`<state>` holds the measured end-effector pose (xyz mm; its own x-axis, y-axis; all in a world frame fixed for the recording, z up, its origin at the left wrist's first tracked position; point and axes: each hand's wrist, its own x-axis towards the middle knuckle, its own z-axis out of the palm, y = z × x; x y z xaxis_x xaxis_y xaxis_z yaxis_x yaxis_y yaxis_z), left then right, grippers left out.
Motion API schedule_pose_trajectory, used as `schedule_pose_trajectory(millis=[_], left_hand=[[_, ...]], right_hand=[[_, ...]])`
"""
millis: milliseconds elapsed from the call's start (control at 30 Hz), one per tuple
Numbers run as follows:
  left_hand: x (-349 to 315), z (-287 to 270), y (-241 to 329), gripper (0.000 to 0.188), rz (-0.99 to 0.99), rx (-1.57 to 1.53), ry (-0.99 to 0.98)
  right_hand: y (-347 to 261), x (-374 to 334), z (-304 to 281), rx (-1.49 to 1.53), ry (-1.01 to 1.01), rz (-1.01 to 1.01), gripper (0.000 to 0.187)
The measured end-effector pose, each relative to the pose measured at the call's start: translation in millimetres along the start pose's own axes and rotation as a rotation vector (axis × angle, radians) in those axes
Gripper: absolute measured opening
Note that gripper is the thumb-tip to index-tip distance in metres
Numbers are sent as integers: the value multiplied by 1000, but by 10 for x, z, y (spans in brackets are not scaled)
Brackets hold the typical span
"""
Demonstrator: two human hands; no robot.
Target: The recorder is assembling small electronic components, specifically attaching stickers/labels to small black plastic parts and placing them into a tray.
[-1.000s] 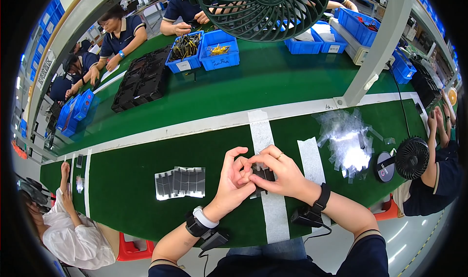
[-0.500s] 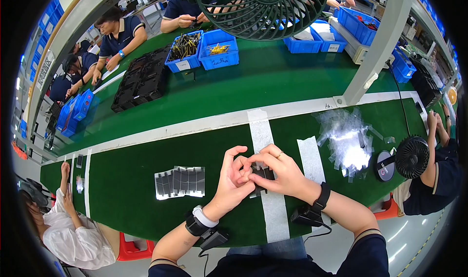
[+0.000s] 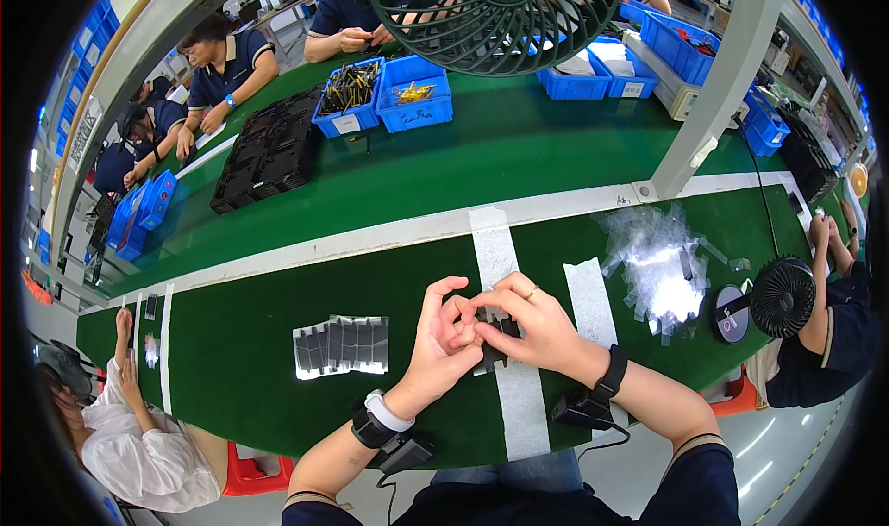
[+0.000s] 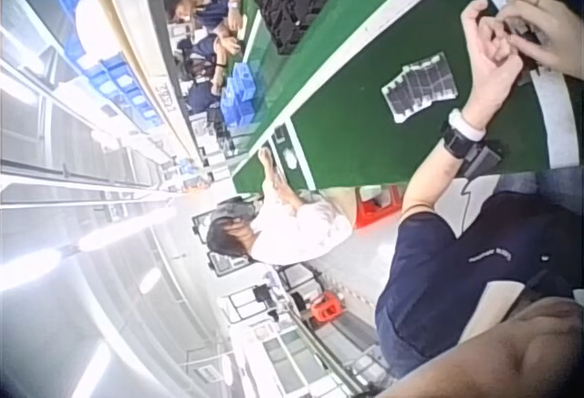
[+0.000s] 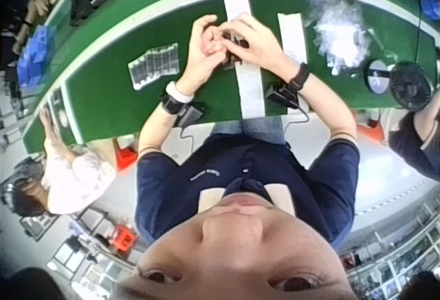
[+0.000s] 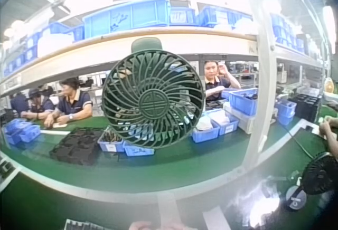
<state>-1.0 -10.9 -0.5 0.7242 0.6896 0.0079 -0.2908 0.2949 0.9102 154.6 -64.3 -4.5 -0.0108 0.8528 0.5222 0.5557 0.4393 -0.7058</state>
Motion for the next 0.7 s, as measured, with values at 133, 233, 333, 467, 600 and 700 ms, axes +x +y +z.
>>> schedule_pose_trajectory(millis=[133, 233, 333, 467, 600, 700], left_hand=[[3, -7, 0, 68, 50, -34, -29], [18, -30, -18, 63, 38, -3, 6], [41, -23, -27, 56, 68, 55, 54], [32, -13, 3, 51, -43, 8, 34], [30, -25, -16, 49, -42, 6, 36], [34, -27, -26, 48, -39, 6, 44]], right_hand=[[-9, 13, -15, -52, 21, 35, 28], [-27, 8, -17, -58, 55, 50, 26], [-43, 3, -16, -65, 106, 67, 25], [-13, 1, 2, -65, 161, 32, 24], [-16, 4, 9, -68, 163, 34, 24], [-15, 4, 7, -74, 168, 31, 24]])
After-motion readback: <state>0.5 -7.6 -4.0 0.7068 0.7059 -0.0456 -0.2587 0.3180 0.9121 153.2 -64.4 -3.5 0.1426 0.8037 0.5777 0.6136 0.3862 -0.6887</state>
